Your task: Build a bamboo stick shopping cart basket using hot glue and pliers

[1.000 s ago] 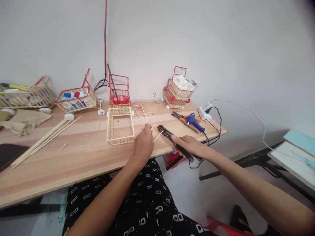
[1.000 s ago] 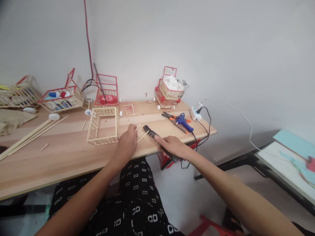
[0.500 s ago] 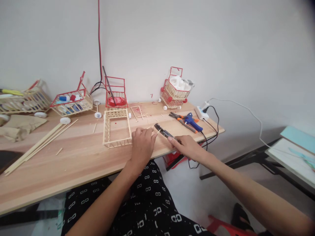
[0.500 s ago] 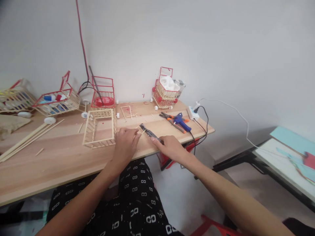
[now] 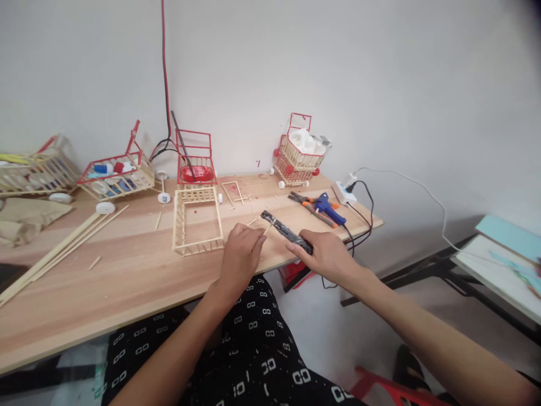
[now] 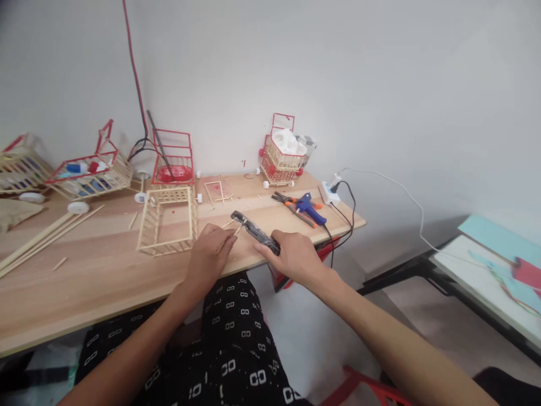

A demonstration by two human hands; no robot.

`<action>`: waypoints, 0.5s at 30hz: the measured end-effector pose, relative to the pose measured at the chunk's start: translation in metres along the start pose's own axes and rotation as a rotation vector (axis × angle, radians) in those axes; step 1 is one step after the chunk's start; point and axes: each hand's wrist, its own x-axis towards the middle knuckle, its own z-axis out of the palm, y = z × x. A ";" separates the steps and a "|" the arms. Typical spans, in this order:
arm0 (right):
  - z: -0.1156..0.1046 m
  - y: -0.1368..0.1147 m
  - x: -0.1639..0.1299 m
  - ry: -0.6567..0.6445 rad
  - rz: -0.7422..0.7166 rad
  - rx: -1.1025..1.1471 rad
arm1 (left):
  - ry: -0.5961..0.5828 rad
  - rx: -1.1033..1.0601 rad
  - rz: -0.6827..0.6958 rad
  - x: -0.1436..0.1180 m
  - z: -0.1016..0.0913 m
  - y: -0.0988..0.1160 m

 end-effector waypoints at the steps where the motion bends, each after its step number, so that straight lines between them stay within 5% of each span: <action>1: -0.001 0.000 -0.001 -0.002 0.002 0.012 | 0.005 -0.008 0.010 0.000 -0.001 0.000; 8: 0.004 0.002 0.001 -0.047 -0.001 0.123 | -0.003 -0.026 0.025 0.000 -0.001 0.002; 15: 0.019 0.006 0.020 -0.101 -0.046 0.205 | -0.091 0.056 -0.136 0.001 0.001 0.001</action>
